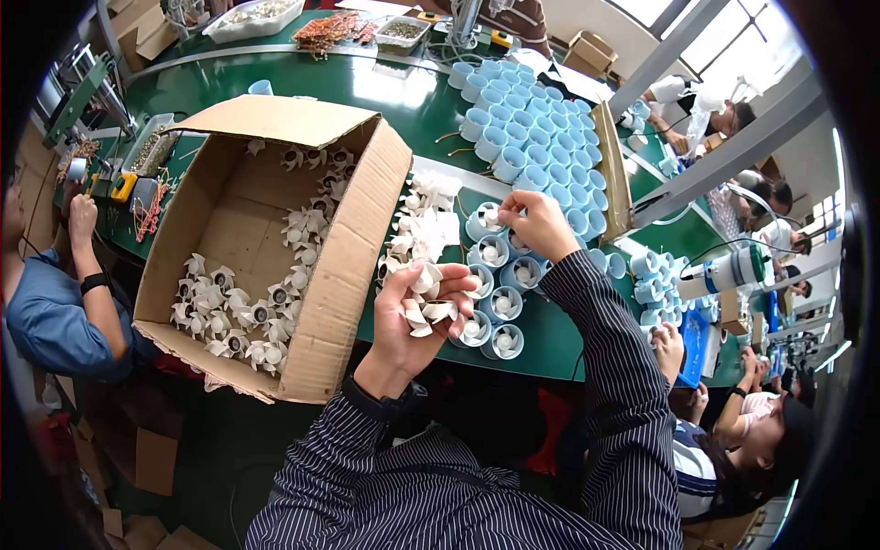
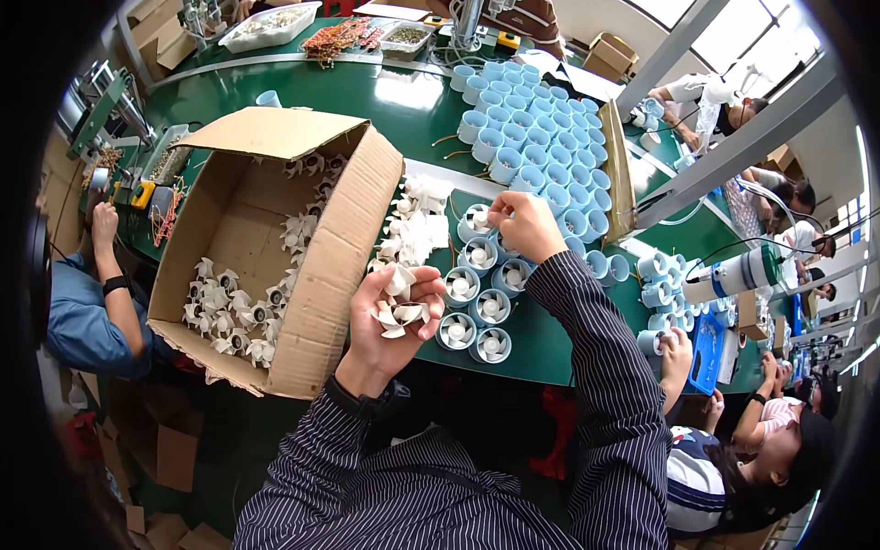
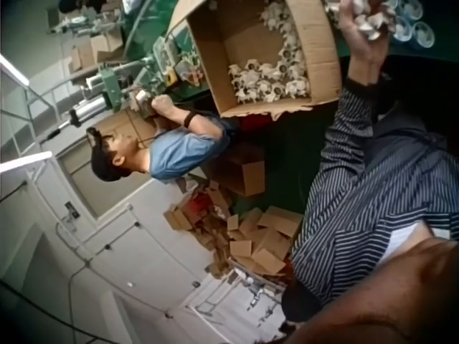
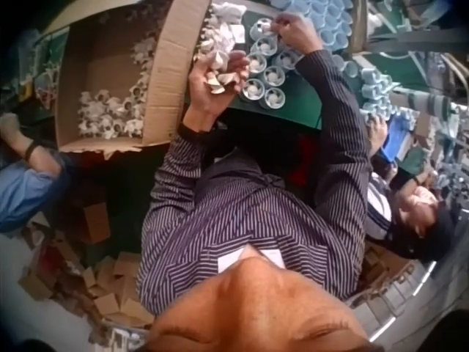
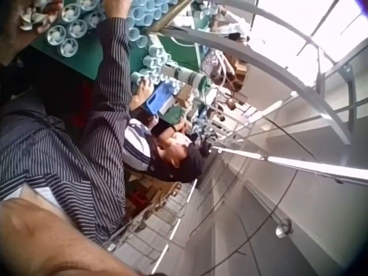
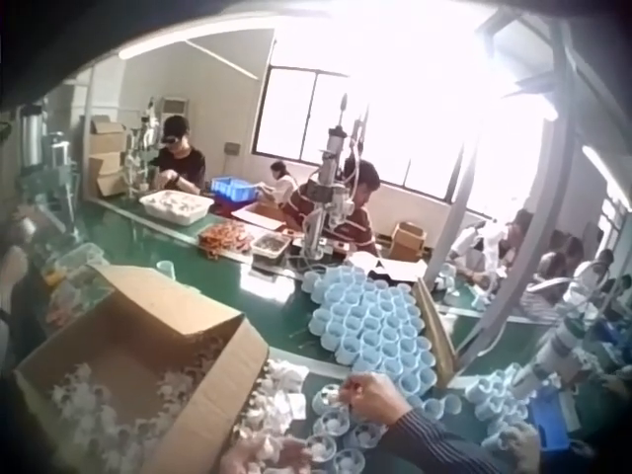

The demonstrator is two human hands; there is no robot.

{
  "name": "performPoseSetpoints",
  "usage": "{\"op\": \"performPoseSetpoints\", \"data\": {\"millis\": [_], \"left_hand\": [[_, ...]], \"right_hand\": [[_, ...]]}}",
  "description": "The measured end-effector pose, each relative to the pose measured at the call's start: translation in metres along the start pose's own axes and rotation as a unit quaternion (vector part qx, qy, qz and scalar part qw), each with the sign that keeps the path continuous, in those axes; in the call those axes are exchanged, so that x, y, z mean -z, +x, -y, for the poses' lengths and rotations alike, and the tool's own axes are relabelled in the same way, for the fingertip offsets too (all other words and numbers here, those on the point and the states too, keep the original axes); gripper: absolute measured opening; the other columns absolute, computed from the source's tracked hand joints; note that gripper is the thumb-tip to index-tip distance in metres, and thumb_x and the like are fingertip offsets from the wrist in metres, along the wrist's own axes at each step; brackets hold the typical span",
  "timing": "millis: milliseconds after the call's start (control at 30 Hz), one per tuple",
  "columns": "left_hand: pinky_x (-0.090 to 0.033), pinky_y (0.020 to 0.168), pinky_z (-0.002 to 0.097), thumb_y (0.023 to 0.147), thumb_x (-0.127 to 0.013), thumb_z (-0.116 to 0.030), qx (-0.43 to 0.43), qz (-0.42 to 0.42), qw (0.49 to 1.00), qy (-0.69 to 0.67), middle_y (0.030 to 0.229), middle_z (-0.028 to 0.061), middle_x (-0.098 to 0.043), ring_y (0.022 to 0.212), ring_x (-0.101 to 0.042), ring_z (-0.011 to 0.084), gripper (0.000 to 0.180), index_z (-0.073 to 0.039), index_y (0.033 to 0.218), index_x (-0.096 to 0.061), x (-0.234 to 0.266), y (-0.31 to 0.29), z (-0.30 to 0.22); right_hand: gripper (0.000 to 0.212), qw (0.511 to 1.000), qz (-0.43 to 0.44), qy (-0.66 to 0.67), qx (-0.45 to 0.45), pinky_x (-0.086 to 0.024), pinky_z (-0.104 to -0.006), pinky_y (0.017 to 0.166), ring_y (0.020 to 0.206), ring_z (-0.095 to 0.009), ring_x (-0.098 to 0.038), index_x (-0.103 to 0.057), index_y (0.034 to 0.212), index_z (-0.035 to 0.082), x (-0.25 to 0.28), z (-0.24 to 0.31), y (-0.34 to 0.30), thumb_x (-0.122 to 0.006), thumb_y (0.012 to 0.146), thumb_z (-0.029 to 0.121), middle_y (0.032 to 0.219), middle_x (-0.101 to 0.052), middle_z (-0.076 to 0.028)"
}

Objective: The person assembles fans by picking up white fan blades from a box and inserting them into blue fan housings on the table. After filling the housings, the person gathers the completed fan units and places them into a cardboard box on the floor.

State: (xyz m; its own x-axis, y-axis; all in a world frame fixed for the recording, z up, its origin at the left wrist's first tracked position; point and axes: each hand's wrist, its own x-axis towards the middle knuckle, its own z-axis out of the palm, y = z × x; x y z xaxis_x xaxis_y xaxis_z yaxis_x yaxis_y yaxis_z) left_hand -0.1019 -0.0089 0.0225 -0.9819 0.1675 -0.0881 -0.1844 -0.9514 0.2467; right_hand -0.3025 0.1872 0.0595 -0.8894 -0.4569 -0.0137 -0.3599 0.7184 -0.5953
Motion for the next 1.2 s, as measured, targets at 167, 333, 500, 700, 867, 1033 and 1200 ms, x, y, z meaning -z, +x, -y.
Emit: {"op": "performPoseSetpoints", "data": {"millis": [167, 333, 500, 700, 867, 1033, 1200], "left_hand": [[-0.058, 0.061, 0.035, 0.111, -0.047, -0.046, 0.004, 0.022, 0.999, 0.034, 0.114, 0.0202, -0.079, 0.089, -0.073, 0.0276, 0.061, 0.007, 0.128, -0.071, 0.001, 0.002, 0.003], [-0.059, 0.066, 0.0347, 0.111, -0.047, -0.045, -0.004, 0.016, 0.996, 0.084, 0.118, 0.0205, -0.078, 0.096, -0.074, 0.0271, 0.06, 0.007, 0.132, -0.069, -0.005, 0.004, 0.003], [-0.061, 0.076, 0.0362, 0.111, -0.048, -0.046, -0.034, -0.014, 0.999, 0.028, 0.123, 0.0202, -0.077, 0.105, -0.075, 0.0274, 0.06, 0.006, 0.134, -0.067, -0.001, 0.002, 0.004], [-0.059, 0.1, 0.0399, 0.112, -0.048, -0.046, -0.028, -0.051, 0.998, 0.015, 0.13, 0.0179, -0.074, 0.12, -0.071, 0.0289, 0.061, 0.007, 0.136, -0.066, -0.005, 0.011, 0.015], [-0.054, 0.112, 0.0427, 0.111, -0.045, -0.045, -0.03, -0.083, 0.996, 0.032, 0.14, 0.0207, -0.071, 0.135, -0.065, 0.0314, 0.061, 0.006, 0.139, -0.064, -0.02, 0.015, 0.028], [-0.052, 0.115, 0.0441, 0.11, -0.045, -0.043, -0.03, -0.083, 0.995, -0.046, 0.143, 0.0226, -0.069, 0.139, -0.062, 0.033, 0.06, 0.006, 0.139, -0.064, -0.019, 0.019, 0.03], [-0.053, 0.116, 0.045, 0.109, -0.049, -0.039, -0.039, -0.02, 0.995, -0.085, 0.143, 0.0219, -0.069, 0.138, -0.063, 0.033, 0.056, 0.006, 0.139, -0.065, -0.015, 0.02, 0.026]], "right_hand": [[0.017, 0.984, -0.091, -0.047, 0.145, -0.057, -0.0455, 0.077, 0.078, -0.033, -0.073, -0.078, 0.098, 0.0, -0.005, 0.001, -0.002, -0.078, 0.09, 0.015, 0.081, -0.074, -0.017], [0.017, 0.98, -0.05, -0.139, 0.13, -0.057, -0.0462, 0.079, 0.084, -0.034, -0.072, -0.08, 0.1, 0.003, -0.008, 0.01, -0.006, -0.079, 0.09, 0.016, 0.087, -0.075, -0.014], [0.013, 0.983, -0.063, 0.019, 0.173, -0.057, -0.0404, 0.078, 0.083, -0.029, -0.07, -0.076, 0.102, 0.004, 0.023, 0.073, -0.057, -0.077, 0.093, 0.014, 0.091, -0.073, -0.008], [0.017, 0.937, -0.027, -0.02, 0.349, -0.056, -0.0379, 0.078, 0.084, -0.025, -0.069, -0.074, 0.104, 0.009, 0.018, 0.102, -0.107, -0.081, 0.089, 0.013, 0.095, -0.072, -0.005], [0.011, 0.914, -0.016, -0.122, 0.388, -0.054, -0.0374, 0.079, 0.085, -0.023, -0.07, -0.071, 0.098, 0.011, 0.012, 0.087, -0.116, -0.073, 0.088, 0.014, 0.093, -0.07, -0.004], [0.023, 0.912, -0.062, -0.168, 0.37, -0.057, -0.0382, 0.075, 0.081, -0.023, -0.07, -0.074, 0.104, 0.011, 0.024, 0.081, -0.122, -0.084, 0.083, 0.011, 0.093, -0.072, -0.004], [0.023, 0.89, -0.154, -0.11, 0.416, -0.056, -0.0353, 0.068, 0.075, -0.023, -0.069, -0.075, 0.099, 0.005, 0.04, 0.067, -0.123, -0.086, 0.079, 0.001, 0.088, -0.073, -0.006]]}}
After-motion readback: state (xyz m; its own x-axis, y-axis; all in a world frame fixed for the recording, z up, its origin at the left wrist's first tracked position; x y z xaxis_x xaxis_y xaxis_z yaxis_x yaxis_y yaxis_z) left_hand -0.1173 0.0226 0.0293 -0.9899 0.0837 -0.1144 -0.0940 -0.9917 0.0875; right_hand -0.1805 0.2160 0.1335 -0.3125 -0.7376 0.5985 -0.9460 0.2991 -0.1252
